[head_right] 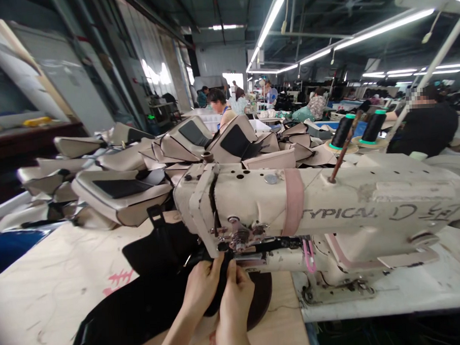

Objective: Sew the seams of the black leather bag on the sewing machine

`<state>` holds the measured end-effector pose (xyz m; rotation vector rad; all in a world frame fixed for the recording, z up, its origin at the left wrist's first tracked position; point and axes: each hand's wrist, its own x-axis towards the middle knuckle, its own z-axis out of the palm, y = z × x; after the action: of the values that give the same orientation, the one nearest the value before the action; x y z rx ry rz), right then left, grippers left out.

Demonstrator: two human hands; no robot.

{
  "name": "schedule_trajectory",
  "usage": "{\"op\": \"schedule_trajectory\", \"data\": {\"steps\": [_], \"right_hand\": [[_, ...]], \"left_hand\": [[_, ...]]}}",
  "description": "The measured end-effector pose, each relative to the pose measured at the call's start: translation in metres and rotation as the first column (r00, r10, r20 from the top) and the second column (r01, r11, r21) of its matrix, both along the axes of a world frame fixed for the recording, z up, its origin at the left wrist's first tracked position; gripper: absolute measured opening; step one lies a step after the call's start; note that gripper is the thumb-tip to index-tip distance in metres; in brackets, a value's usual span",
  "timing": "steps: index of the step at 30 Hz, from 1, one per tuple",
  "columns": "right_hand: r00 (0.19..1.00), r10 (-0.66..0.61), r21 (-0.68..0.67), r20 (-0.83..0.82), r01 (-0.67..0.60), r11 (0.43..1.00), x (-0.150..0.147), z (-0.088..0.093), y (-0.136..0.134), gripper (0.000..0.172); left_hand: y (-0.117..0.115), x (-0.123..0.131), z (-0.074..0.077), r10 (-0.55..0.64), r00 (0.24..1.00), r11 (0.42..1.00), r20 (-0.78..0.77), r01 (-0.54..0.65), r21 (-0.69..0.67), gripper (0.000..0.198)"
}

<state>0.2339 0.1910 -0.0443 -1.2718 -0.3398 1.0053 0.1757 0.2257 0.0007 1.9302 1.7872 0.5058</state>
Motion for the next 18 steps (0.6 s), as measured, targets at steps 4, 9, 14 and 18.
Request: {"op": "schedule_trajectory", "data": {"steps": [4,9,14,18], "right_hand": [[0.995,0.015,0.025,-0.096,-0.012,1.000,0.002,0.002,0.000,0.055],[0.991,0.021,0.050,-0.134,-0.014,0.999,0.003,0.001,-0.002,0.051],[0.969,0.069,0.110,-0.239,-0.044,0.993,0.007,0.004,-0.005,0.045],[0.970,0.095,0.087,-0.224,-0.077,0.993,0.010,0.006,-0.006,0.041]], "left_hand": [[0.000,0.003,0.008,-0.014,0.997,1.000,-0.079,0.014,-0.004,0.053],[-0.001,0.003,0.015,-0.032,0.993,0.999,-0.110,0.029,-0.026,0.044],[0.001,0.002,0.015,-0.031,0.996,0.999,-0.089,0.029,-0.016,0.044],[0.002,0.003,0.013,-0.030,0.995,0.999,-0.093,0.028,-0.027,0.043]]}}
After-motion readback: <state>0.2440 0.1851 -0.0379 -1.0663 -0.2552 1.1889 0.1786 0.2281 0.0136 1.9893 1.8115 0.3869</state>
